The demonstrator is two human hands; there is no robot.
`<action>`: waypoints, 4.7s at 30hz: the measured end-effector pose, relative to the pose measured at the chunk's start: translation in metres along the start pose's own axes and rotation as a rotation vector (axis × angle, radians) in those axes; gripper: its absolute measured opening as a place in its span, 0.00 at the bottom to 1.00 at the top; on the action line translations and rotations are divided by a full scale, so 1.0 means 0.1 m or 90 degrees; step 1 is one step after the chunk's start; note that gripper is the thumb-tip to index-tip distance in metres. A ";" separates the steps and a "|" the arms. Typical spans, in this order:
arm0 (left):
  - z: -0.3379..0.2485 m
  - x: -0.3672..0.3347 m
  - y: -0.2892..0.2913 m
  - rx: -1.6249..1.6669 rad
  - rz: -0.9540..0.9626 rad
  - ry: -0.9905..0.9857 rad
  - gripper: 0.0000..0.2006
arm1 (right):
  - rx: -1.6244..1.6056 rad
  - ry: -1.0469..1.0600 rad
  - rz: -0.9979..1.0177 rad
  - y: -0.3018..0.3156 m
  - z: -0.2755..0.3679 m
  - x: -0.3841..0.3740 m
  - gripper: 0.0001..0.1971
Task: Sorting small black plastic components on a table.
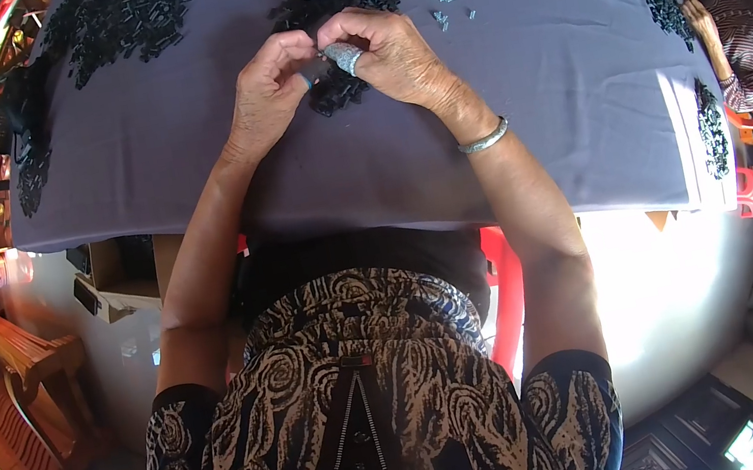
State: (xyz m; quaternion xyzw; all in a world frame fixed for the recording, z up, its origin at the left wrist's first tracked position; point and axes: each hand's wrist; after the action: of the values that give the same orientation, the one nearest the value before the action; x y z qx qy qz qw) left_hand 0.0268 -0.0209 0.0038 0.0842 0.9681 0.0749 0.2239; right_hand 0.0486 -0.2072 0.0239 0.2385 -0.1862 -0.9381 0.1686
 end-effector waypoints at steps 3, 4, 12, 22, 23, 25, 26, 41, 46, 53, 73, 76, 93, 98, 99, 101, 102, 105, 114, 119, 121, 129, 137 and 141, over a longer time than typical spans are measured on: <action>0.01 0.01 0.01 -0.016 0.001 -0.001 0.18 | 0.091 0.057 -0.016 0.00 0.13 -0.01 0.08; 0.01 0.02 0.02 -0.027 0.006 0.003 0.17 | 0.139 0.081 -0.026 -0.01 0.16 -0.01 0.09; 0.01 0.02 0.02 0.014 -0.032 0.011 0.16 | 0.197 0.168 -0.042 -0.10 0.13 0.01 0.15; -0.07 0.02 0.10 0.058 -0.069 0.028 0.16 | 0.142 0.074 -0.164 0.08 0.00 -0.01 0.12; -0.06 0.03 0.15 0.071 -0.069 0.060 0.17 | 0.136 0.067 -0.173 0.10 -0.03 -0.02 0.10; -0.02 0.03 0.18 0.109 -0.090 0.062 0.17 | 0.098 0.027 -0.167 0.15 -0.11 -0.01 0.09; -0.02 0.02 0.18 0.145 -0.108 0.063 0.17 | 0.078 0.003 -0.161 0.19 -0.14 -0.01 0.08; -0.02 0.02 0.14 0.125 -0.063 0.123 0.19 | 0.067 -0.117 0.128 0.47 -0.12 0.04 0.04; -0.05 0.04 0.14 0.125 -0.055 0.142 0.19 | 0.110 -0.134 0.159 0.41 -0.10 0.05 0.04; 0.01 0.04 0.14 0.117 -0.032 0.096 0.22 | 0.231 -0.071 0.138 0.25 0.01 0.03 0.05; -0.16 0.05 0.12 0.126 0.071 0.116 0.22 | -0.182 -0.124 0.090 0.17 0.07 0.00 0.04; -0.11 0.05 0.11 0.124 0.070 0.089 0.16 | -0.181 -0.096 0.097 0.11 0.07 0.00 0.05; -0.18 0.07 0.08 0.096 0.072 0.083 0.23 | -0.014 -0.049 0.093 0.07 0.03 0.01 0.04; -0.23 0.08 0.06 0.088 0.067 0.142 0.17 | 0.013 -0.061 0.102 0.07 0.04 0.00 0.03; -0.22 0.08 0.06 0.088 0.067 0.142 0.17 | 0.017 -0.067 0.103 0.07 0.05 0.00 0.04; -0.19 0.10 0.04 0.077 0.065 0.107 0.23 | 0.008 -0.068 0.105 0.06 0.04 0.00 0.04; -0.18 0.10 0.04 0.077 0.064 0.106 0.23 | -0.001 -0.069 0.105 0.05 0.04 0.00 0.04; -0.14 0.10 0.02 0.071 0.050 0.087 0.22 | 0.023 -0.057 0.100 0.04 0.05 -0.02 0.03; -0.11 0.10 0.08 0.112 0.071 0.181 0.22 | 0.009 -0.093 0.136 0.03 0.10 -0.04 0.04; -0.12 0.10 0.07 0.086 0.038 0.171 0.18 | 0.078 -0.079 0.128 0.01 0.12 -0.06 0.07; -0.13 0.09 0.06 0.084 0.041 0.184 0.19 | 0.052 -0.095 0.125 0.01 0.11 -0.05 0.10; -0.11 0.10 0.00 0.003 0.012 0.143 0.18 | 0.032 -0.141 0.100 -0.06 0.16 -0.07 0.08; -0.14 0.08 0.00 0.005 0.010 0.162 0.18 | -0.051 -0.174 0.131 0.01 0.14 -0.09 0.06; -0.13 0.10 0.03 0.095 0.009 0.165 0.19 | -0.172 -0.211 0.144 0.04 0.19 -0.07 0.03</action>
State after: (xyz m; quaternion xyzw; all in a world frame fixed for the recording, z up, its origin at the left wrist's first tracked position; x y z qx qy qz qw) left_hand 0.0129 -0.0175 0.0119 0.0970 0.9911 0.0145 0.0899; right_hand 0.0456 -0.2031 0.0433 0.0342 -0.1096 -0.9559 0.2702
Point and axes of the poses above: each hand's wrist, its own x-axis away from the middle knuckle, its own y-axis out of the back of the hand, z = x × y, and after that the axes turned 6 degrees about x, right-handed
